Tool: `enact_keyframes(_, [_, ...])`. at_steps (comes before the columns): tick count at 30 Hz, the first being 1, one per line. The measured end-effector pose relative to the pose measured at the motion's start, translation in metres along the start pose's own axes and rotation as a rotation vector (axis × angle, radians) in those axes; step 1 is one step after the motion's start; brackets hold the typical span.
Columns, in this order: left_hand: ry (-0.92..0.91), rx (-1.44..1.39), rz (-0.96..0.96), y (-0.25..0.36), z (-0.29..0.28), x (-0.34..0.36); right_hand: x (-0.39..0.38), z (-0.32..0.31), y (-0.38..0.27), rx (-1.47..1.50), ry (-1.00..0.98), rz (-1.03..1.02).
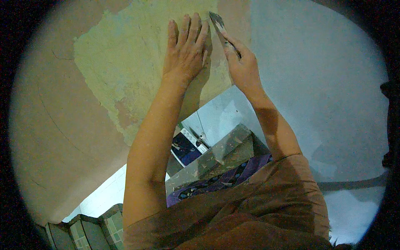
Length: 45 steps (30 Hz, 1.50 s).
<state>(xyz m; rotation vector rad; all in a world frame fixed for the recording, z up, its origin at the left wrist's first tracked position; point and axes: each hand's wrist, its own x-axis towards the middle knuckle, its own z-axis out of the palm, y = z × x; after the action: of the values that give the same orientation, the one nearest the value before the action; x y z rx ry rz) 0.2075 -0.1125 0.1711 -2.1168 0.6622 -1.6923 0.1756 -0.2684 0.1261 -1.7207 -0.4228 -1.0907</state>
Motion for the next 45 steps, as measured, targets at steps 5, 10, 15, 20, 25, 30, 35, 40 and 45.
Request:
enact_keyframes(5, [0.01, 0.01, -0.004, 0.001, -0.001, 0.0, -0.007, 0.005, -0.004, 0.024, 0.043, -0.061])
enact_keyframes(10, [0.028, -0.038, 0.001, 0.001, 0.001, 0.0, 0.022, 0.001, 0.011, -0.003, 0.094, -0.091])
enact_keyframes(15, [-0.022, -0.044, -0.01, 0.0, 0.003, 0.001, 0.035, -0.008, 0.011, -0.115, 0.057, -0.079])
enact_keyframes(20, [-0.03, -0.048, -0.009, 0.001, 0.001, -0.001, 0.085, -0.027, -0.017, -0.141, 0.035, -0.02])
enact_keyframes(25, [-0.02, -0.044, -0.006, 0.0, 0.003, -0.001, 0.111, -0.039, -0.016, -0.229, 0.029, -0.129])
enact_keyframes(30, [-0.022, -0.023, -0.007, 0.001, 0.002, -0.001, 0.121, -0.045, -0.019, -0.259, 0.027, -0.145])
enact_keyframes(35, [0.03, 0.006, 0.006, 0.002, 0.0, -0.002, 0.129, -0.046, -0.026, -0.289, 0.047, -0.188])
enact_keyframes(40, [0.012, 0.044, 0.002, 0.003, 0.002, -0.001, 0.12, -0.047, -0.022, -0.295, 0.024, -0.275])
enact_keyframes(45, [0.022, 0.016, 0.01, 0.002, 0.002, -0.002, 0.14, -0.048, -0.034, -0.287, 0.026, -0.116])
